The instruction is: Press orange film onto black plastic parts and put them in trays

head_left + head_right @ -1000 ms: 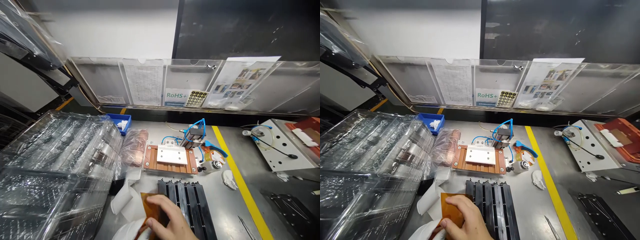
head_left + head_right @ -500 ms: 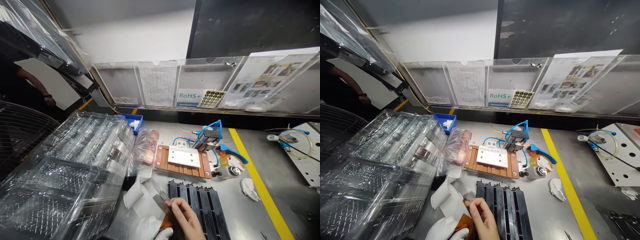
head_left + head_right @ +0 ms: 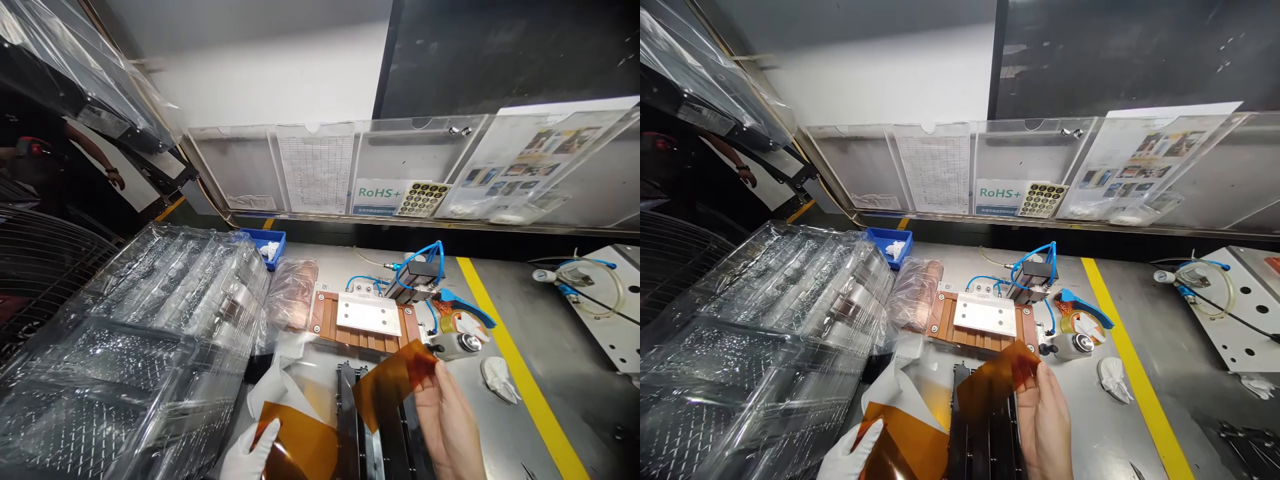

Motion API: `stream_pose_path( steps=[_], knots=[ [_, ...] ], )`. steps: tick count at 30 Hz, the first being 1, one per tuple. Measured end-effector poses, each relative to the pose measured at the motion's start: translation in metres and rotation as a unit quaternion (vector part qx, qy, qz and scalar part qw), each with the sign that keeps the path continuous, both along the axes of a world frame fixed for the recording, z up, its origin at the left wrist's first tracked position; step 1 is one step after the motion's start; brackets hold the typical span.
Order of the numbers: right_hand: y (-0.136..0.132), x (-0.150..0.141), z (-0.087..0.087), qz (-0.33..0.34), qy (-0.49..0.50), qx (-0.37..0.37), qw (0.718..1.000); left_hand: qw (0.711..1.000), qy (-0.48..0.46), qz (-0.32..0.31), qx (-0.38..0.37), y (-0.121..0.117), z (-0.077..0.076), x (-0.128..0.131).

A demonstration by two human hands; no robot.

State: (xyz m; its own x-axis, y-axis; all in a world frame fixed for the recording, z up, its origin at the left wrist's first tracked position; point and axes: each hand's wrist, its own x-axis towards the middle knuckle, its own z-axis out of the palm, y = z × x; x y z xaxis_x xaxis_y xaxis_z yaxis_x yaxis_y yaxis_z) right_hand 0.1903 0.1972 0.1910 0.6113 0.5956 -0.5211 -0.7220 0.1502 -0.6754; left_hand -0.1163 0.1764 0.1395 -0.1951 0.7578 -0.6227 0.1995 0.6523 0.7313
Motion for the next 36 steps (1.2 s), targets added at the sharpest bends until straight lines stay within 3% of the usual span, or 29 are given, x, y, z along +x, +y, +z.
stream_pose_path(
  steps=[3, 6, 8, 11, 13, 16, 19, 23, 29, 33, 34, 36],
  knots=[
    [0.001, 0.008, 0.002, 0.003, -0.069, 0.002, 0.998, 0.996, 0.078, -0.047, -0.005, 0.014, -0.021, -0.013],
    [-0.002, 0.02, 0.009, 0.032, -0.165, -0.029, 0.985, 0.968, 0.197, -0.152, -0.004, 0.02, -0.034, -0.024],
    [-0.003, 0.025, 0.013, 0.122, -0.252, -0.07, 0.957, 0.928, 0.301, -0.215, 0.044, 0.022, -0.036, -0.026],
    [-0.001, 0.021, 0.012, 0.32, -0.353, -0.086, 0.875, 0.87, 0.379, -0.254, 0.185, 0.028, -0.021, -0.011],
    [0.003, 0.01, 0.009, 0.445, -0.381, -0.065, 0.808, 0.886, 0.299, -0.276, 0.223, 0.036, -0.001, 0.009],
    [0.008, -0.008, 0.007, 0.562, -0.409, -0.041, 0.718, 0.927, 0.074, -0.334, 0.151, 0.051, 0.034, 0.046],
    [0.012, -0.02, 0.01, 0.604, -0.424, -0.031, 0.674, 0.915, -0.039, -0.389, 0.097, 0.066, 0.056, 0.073],
    [0.016, -0.026, 0.011, 0.61, -0.446, -0.036, 0.654, 0.898, -0.038, -0.434, 0.062, 0.079, 0.064, 0.084],
    [0.022, -0.031, 0.006, 0.612, -0.461, -0.04, 0.641, 0.883, 0.093, -0.455, 0.07, 0.091, 0.076, 0.093],
    [0.022, -0.008, 0.0, 0.646, -0.434, -0.085, 0.622, 0.884, 0.112, -0.449, 0.064, 0.104, 0.069, 0.09],
    [0.02, 0.002, -0.003, 0.647, -0.414, -0.094, 0.633, 0.89, 0.103, -0.44, 0.06, 0.108, 0.065, 0.088],
    [0.015, 0.023, -0.011, 0.623, -0.35, -0.101, 0.692, 0.904, 0.069, -0.419, 0.05, 0.118, 0.06, 0.082]
  ],
)
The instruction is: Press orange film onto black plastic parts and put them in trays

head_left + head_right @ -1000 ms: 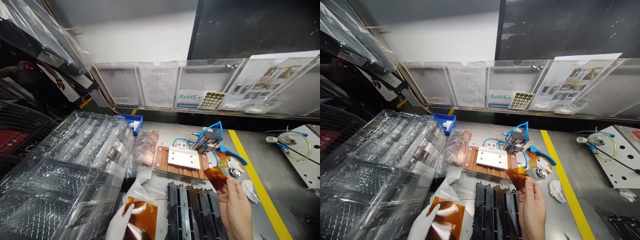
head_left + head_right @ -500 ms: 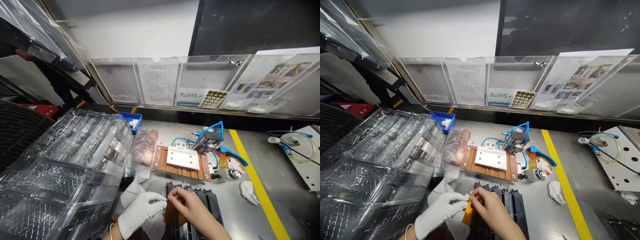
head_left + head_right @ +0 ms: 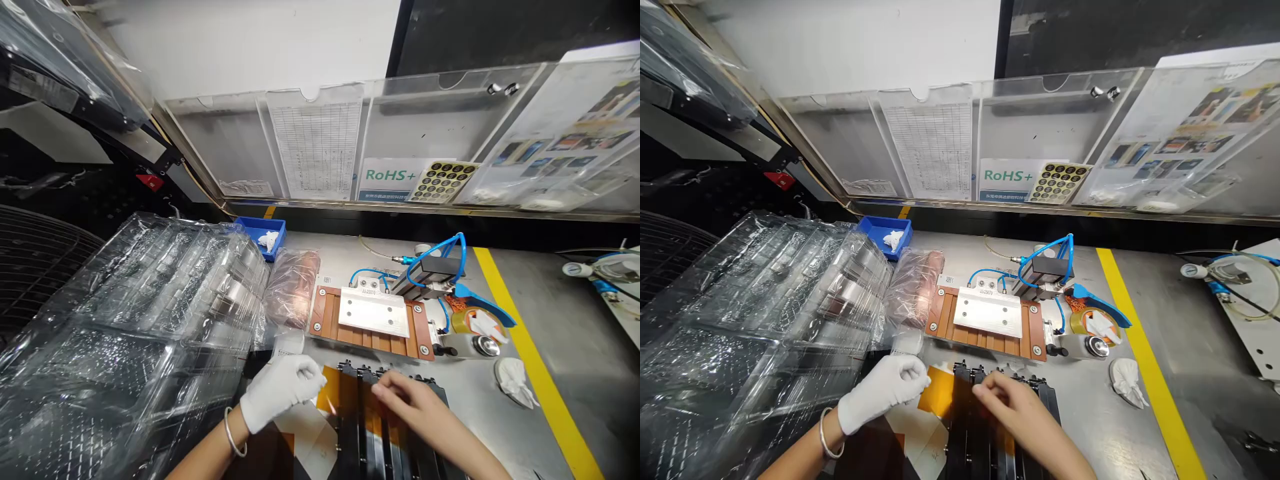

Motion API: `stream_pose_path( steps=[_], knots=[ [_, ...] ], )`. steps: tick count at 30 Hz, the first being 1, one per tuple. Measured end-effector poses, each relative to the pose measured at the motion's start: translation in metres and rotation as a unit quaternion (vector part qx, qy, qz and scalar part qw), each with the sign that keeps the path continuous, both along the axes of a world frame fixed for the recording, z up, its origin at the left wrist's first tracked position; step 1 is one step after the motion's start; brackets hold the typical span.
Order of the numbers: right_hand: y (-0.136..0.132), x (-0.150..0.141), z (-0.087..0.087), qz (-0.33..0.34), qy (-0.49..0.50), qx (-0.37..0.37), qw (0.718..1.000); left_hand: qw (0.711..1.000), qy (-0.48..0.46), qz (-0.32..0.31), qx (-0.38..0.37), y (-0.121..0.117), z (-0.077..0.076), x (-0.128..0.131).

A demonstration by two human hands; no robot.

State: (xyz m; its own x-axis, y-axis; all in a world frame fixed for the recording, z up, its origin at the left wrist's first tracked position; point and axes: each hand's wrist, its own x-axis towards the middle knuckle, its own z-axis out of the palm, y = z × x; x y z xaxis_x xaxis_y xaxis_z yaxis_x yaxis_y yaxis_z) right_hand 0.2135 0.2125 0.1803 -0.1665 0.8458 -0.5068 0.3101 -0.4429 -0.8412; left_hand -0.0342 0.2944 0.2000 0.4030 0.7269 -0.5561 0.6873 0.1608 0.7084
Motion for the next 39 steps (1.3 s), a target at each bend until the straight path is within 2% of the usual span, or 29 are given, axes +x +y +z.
stream_pose_path(
  steps=[4, 7, 10, 13, 17, 20, 22, 26, 30, 39],
  knots=[
    [-0.011, 0.03, -0.014, -0.168, 0.091, -0.034, 0.981, 0.998, -0.047, 0.029, -0.009, 0.02, -0.001, -0.001],
    [-0.013, 0.036, -0.024, -0.223, 0.124, -0.043, 0.966, 0.995, -0.078, 0.049, -0.038, 0.03, 0.002, 0.006],
    [-0.006, 0.037, -0.033, -0.24, 0.128, -0.019, 0.962, 0.993, -0.078, 0.057, -0.069, 0.038, 0.001, 0.016],
    [0.01, 0.044, -0.033, -0.262, 0.088, -0.01, 0.961, 0.994, -0.072, 0.047, -0.071, 0.05, -0.007, 0.025],
    [0.037, 0.06, -0.03, -0.278, 0.087, -0.038, 0.956, 0.994, -0.074, 0.035, -0.072, 0.074, -0.032, 0.041],
    [0.055, 0.073, -0.037, -0.281, 0.077, -0.051, 0.955, 0.994, -0.076, 0.035, -0.068, 0.091, -0.052, 0.057],
    [0.063, 0.08, -0.044, -0.283, 0.064, -0.066, 0.955, 0.995, -0.063, 0.036, -0.065, 0.1, -0.059, 0.066],
    [0.074, 0.088, -0.054, -0.293, 0.048, -0.085, 0.951, 0.997, -0.016, 0.042, -0.062, 0.111, -0.062, 0.078],
    [0.081, 0.091, -0.057, -0.301, 0.044, -0.092, 0.948, 0.997, 0.012, 0.039, -0.065, 0.116, -0.062, 0.081],
    [0.093, 0.096, -0.062, -0.301, 0.021, -0.1, 0.948, 0.998, 0.02, 0.031, -0.056, 0.12, -0.059, 0.083]
  ],
)
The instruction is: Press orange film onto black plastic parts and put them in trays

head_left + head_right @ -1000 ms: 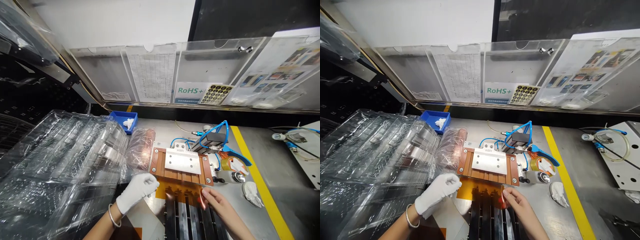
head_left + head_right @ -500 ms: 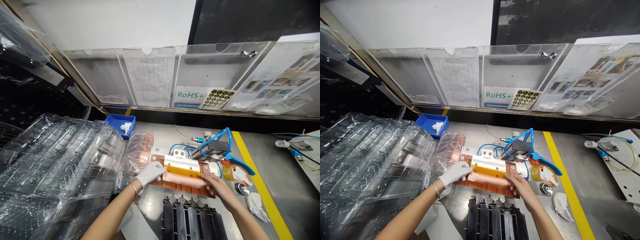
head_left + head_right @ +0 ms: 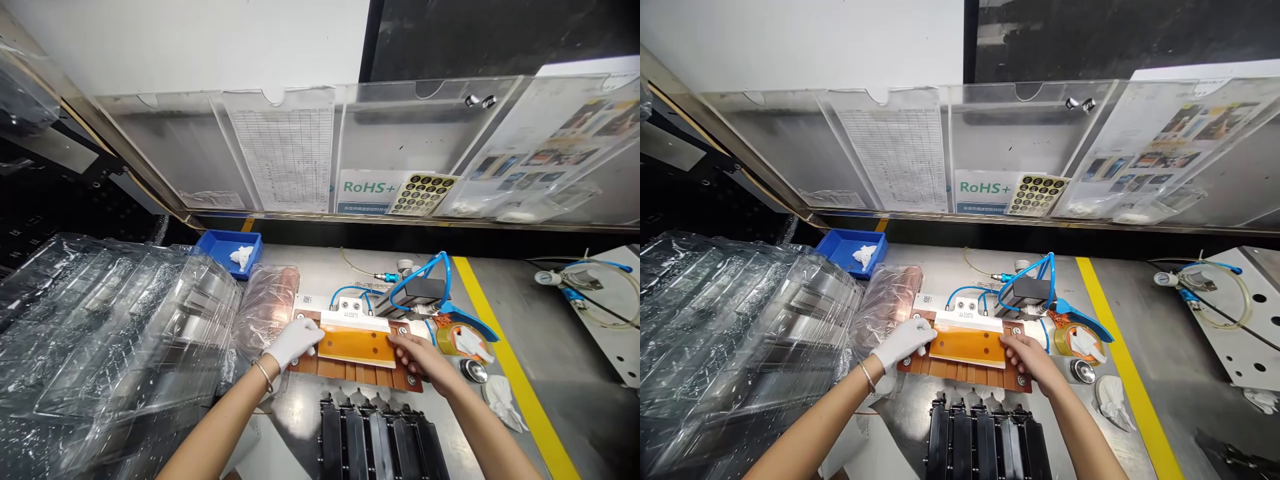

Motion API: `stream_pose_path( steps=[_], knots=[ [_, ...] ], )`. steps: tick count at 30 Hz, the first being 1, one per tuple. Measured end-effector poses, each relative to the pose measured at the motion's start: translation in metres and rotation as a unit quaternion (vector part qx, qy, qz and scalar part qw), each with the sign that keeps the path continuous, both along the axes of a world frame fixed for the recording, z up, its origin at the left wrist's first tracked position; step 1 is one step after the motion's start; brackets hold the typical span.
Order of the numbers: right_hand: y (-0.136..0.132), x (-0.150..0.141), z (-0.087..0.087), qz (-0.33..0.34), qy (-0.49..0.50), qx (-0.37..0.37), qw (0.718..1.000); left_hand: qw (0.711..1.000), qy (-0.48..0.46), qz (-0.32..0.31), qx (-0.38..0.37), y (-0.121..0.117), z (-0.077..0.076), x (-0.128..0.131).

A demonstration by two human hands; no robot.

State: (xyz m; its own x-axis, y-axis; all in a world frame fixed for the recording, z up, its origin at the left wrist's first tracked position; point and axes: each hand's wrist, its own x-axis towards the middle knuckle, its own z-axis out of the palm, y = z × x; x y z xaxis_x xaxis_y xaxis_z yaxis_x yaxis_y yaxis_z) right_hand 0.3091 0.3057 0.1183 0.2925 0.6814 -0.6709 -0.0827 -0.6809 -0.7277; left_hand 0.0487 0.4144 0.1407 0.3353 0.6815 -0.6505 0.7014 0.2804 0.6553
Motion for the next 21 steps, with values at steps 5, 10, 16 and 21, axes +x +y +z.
stream_pose_path(
  steps=[5, 10, 16, 21],
  knots=[
    [0.006, 0.005, 0.0, 0.043, -0.034, -0.03, 0.998, 1.0, 0.006, 0.011, 0.004, 0.001, -0.002, 0.0],
    [0.005, 0.013, 0.004, 0.098, -0.098, -0.052, 0.989, 0.999, 0.009, 0.038, 0.023, 0.001, -0.004, -0.003],
    [0.006, 0.028, 0.005, 0.147, -0.134, -0.061, 0.978, 0.998, -0.008, 0.056, -0.016, -0.003, -0.004, -0.005],
    [-0.014, 0.038, 0.017, 0.196, -0.212, -0.008, 0.957, 0.998, -0.017, 0.063, -0.02, -0.005, -0.008, -0.006]
  ],
)
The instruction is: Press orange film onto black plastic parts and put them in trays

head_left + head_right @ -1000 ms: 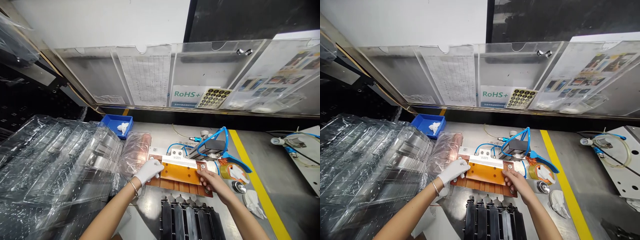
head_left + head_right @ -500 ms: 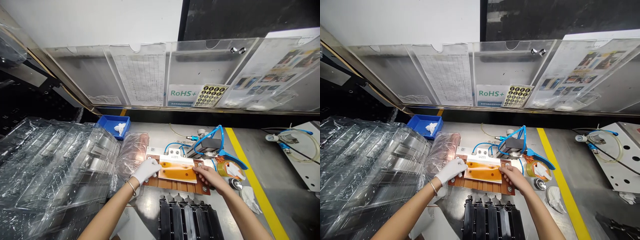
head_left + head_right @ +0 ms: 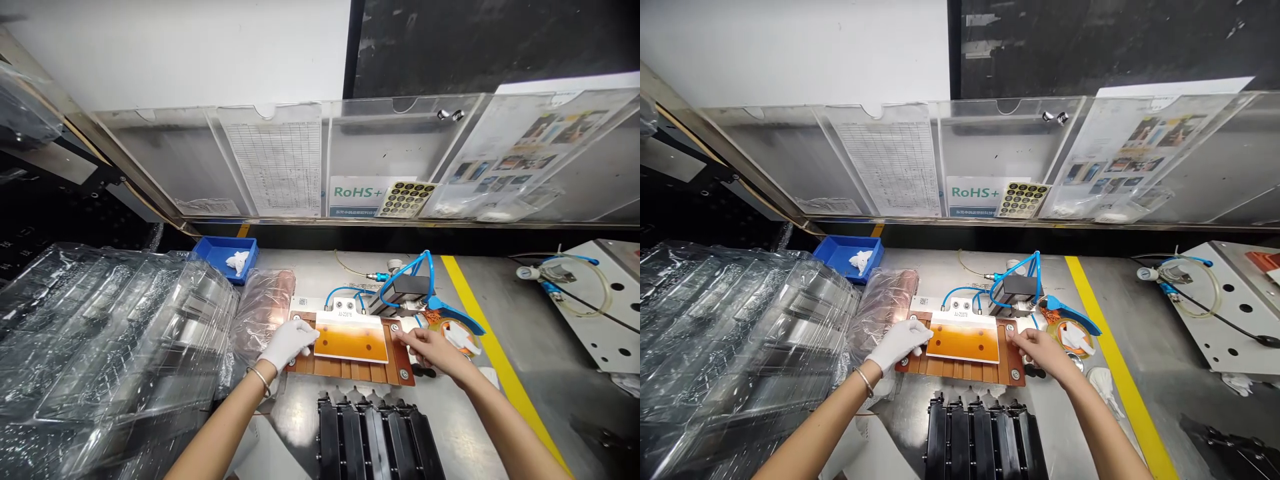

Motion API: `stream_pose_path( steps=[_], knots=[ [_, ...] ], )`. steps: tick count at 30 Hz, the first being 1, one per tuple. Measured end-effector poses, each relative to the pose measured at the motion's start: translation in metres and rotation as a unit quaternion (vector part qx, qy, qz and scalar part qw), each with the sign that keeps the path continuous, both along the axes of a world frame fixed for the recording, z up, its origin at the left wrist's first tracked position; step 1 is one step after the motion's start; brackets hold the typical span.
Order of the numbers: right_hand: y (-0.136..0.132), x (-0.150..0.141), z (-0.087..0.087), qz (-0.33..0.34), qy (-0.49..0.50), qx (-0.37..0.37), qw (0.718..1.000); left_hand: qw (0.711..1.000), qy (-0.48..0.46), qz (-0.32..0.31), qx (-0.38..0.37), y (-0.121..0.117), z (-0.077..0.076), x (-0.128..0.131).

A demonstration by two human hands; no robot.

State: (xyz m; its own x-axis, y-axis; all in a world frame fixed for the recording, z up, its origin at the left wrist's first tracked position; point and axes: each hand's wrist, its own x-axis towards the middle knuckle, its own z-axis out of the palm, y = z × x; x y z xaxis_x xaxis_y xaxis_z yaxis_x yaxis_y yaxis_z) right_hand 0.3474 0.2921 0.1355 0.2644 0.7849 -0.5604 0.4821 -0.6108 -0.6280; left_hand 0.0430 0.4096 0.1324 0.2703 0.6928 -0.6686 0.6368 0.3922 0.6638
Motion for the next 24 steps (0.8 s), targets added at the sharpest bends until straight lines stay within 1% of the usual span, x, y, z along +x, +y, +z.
stream_pose_path(
  steps=[3, 5, 7, 9, 13, 17, 19, 21, 23, 24],
  knots=[
    [-0.03, 0.004, 0.007, 0.06, -0.079, 0.037, 0.994, 1.0, -0.005, 0.0, 0.006, 0.0, -0.003, -0.001],
    [-0.048, 0.005, 0.008, 0.097, -0.12, 0.059, 0.986, 1.0, -0.006, -0.003, 0.012, 0.0, -0.005, -0.002],
    [-0.058, 0.006, 0.005, 0.123, -0.146, 0.085, 0.978, 1.0, -0.008, -0.009, 0.021, 0.001, -0.006, -0.003],
    [-0.06, 0.006, 0.0, 0.133, -0.169, 0.111, 0.97, 0.999, -0.008, -0.016, 0.027, 0.001, -0.004, -0.004],
    [-0.055, 0.005, -0.01, 0.119, -0.214, 0.159, 0.956, 0.999, 0.009, -0.03, 0.033, -0.001, 0.002, 0.0],
    [-0.06, -0.001, -0.01, 0.097, -0.238, 0.196, 0.946, 0.997, 0.03, -0.041, 0.053, -0.002, 0.008, 0.001],
    [-0.07, -0.006, -0.007, 0.087, -0.239, 0.211, 0.944, 0.995, 0.048, -0.037, 0.084, -0.001, 0.015, -0.006],
    [-0.086, -0.011, -0.003, 0.074, -0.237, 0.222, 0.943, 0.987, 0.078, -0.02, 0.139, -0.002, 0.028, -0.019],
    [-0.107, -0.016, -0.002, 0.053, -0.226, 0.23, 0.945, 0.972, 0.116, 0.004, 0.204, -0.012, 0.043, -0.034],
    [-0.118, -0.02, -0.004, 0.038, -0.212, 0.23, 0.949, 0.964, 0.132, 0.013, 0.229, -0.022, 0.049, -0.04]
  ],
)
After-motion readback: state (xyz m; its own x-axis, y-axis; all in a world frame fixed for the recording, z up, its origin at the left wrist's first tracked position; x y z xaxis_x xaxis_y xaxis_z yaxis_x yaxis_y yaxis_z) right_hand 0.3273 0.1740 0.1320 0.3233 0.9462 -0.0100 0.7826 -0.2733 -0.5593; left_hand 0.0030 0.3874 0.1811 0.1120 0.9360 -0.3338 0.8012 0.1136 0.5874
